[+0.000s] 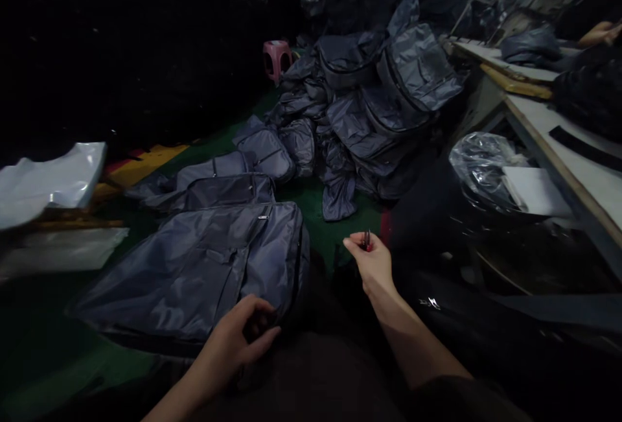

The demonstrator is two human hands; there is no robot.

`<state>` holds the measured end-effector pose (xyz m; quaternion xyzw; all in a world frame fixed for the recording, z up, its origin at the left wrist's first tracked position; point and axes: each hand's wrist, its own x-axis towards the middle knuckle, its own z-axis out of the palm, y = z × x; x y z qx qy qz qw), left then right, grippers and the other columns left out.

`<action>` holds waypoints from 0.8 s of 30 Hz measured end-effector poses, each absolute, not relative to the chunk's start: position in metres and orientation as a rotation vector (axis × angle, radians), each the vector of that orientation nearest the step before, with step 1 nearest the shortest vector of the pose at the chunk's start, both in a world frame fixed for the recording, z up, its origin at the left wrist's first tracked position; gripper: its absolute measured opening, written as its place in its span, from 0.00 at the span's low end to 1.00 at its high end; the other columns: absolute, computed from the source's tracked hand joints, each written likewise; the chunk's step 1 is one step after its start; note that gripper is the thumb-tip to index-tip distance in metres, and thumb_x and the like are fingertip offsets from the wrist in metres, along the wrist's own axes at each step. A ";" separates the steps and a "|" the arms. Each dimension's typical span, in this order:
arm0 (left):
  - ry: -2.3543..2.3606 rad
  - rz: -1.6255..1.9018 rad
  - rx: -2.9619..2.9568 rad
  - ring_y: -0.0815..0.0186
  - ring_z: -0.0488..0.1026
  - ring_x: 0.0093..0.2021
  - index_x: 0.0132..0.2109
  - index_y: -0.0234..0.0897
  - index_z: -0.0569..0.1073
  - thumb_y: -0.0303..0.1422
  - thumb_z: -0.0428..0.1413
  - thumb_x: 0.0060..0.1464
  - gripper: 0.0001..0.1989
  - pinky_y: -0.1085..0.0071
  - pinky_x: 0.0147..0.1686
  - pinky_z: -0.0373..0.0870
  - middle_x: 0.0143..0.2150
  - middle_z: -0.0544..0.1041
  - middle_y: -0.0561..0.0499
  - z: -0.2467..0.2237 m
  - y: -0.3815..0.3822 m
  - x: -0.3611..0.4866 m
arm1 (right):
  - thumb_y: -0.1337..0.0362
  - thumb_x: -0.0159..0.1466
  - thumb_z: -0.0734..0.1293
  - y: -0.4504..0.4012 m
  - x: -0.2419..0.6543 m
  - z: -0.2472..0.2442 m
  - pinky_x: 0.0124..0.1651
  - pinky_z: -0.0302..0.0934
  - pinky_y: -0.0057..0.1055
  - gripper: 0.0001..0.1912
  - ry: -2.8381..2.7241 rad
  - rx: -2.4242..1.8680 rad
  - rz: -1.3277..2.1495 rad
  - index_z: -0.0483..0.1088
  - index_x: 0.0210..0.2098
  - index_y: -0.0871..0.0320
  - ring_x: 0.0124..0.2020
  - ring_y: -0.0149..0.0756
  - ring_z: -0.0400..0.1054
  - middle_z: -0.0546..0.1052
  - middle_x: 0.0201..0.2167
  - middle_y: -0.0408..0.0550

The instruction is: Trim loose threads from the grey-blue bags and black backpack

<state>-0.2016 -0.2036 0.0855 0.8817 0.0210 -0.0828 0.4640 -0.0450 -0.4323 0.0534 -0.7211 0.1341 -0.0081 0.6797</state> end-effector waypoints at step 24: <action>0.108 0.047 2.089 0.66 0.70 0.34 0.34 0.38 0.73 0.34 0.52 0.55 0.07 0.72 0.35 0.65 0.32 0.73 0.50 0.111 -0.183 -0.200 | 0.69 0.57 0.66 -0.353 -0.104 0.088 0.45 0.62 0.29 0.16 -1.129 -1.797 0.376 0.69 0.46 0.55 0.44 0.35 0.68 0.73 0.44 0.48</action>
